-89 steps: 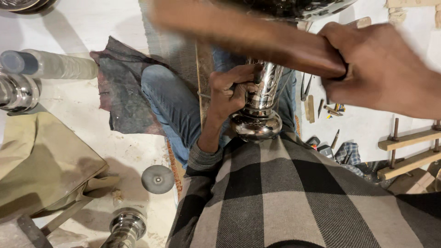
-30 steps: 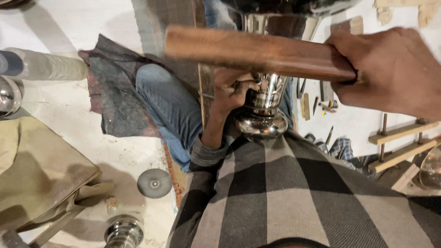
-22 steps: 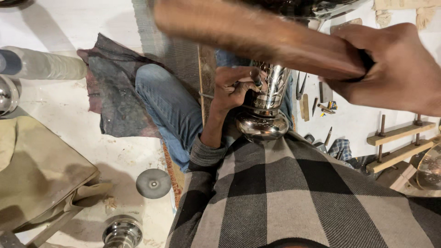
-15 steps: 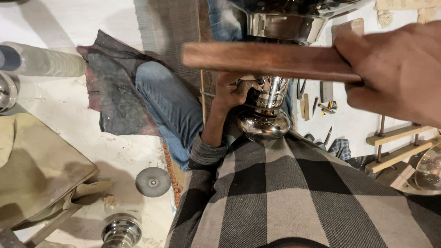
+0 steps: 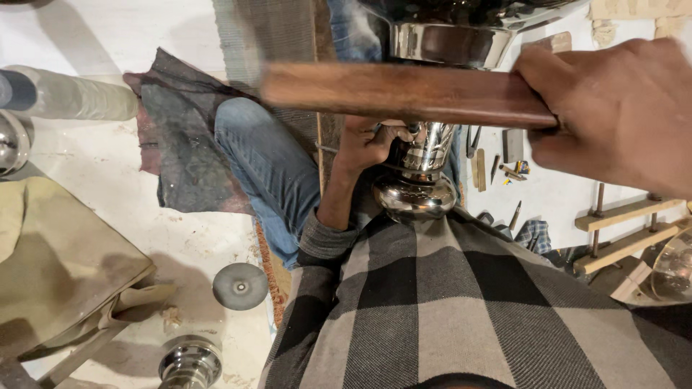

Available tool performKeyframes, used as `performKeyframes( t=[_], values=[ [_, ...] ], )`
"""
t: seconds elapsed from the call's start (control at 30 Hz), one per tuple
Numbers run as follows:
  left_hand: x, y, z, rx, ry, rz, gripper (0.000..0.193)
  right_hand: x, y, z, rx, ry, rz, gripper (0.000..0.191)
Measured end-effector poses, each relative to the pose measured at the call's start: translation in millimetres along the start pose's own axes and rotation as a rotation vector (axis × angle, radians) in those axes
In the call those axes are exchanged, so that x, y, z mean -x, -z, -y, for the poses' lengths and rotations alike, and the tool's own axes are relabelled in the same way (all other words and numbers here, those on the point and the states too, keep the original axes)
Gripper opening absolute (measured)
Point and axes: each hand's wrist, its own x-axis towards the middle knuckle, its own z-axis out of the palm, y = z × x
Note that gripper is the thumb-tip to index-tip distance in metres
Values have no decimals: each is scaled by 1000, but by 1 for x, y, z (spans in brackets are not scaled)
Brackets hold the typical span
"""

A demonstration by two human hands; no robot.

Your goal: The person sits on the floor holding a silver vase between their legs and hand-engraves decorative patterns into its surface. They hold a chisel against the metal with one hand and strike it with a wooden mallet in the other, periodically repositioning the chisel and rotating the vase to work new areas.

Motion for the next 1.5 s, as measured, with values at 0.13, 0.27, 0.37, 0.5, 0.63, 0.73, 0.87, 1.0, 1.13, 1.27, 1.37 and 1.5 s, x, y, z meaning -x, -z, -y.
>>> performKeyframes(
  t=[0.13,0.27,0.37,0.5,0.63,0.73,0.87,1.0,1.13,1.27,1.37,1.5],
  values=[
    [8,0,8,-23,31,-19,33,1,-3,-1,-37,9,43,38],
    [12,2,18,-63,-80,-3,32,3,-3,-2,-35,6,-17,45],
    [13,-1,21,83,108,-35,27,1,-18,-11,-44,-23,61,45],
    [8,-6,2,304,73,-242,30,-6,-75,-17,-469,121,-242,35],
    [-2,-8,-19,621,114,-205,45,-32,-157,4,-1173,342,-733,22],
    [-10,-9,-25,302,148,-52,45,-31,-205,30,-1495,103,-665,17],
    [-16,-13,-29,66,226,52,58,-28,-237,70,-1424,123,-1001,14],
    [-20,-6,-46,-269,264,224,58,-17,-244,97,-1535,-83,-941,17],
    [-25,4,-59,-362,238,368,63,-10,-250,107,-1518,-195,-1008,15],
    [-20,8,-57,-583,191,504,54,-15,-262,105,-1584,-196,-918,19],
    [-9,7,-56,-798,99,522,59,-27,-272,97,-1541,-86,-1020,16],
    [-3,5,-57,-954,87,599,58,-30,-280,84,-1512,-84,-1006,15]
  ],
)
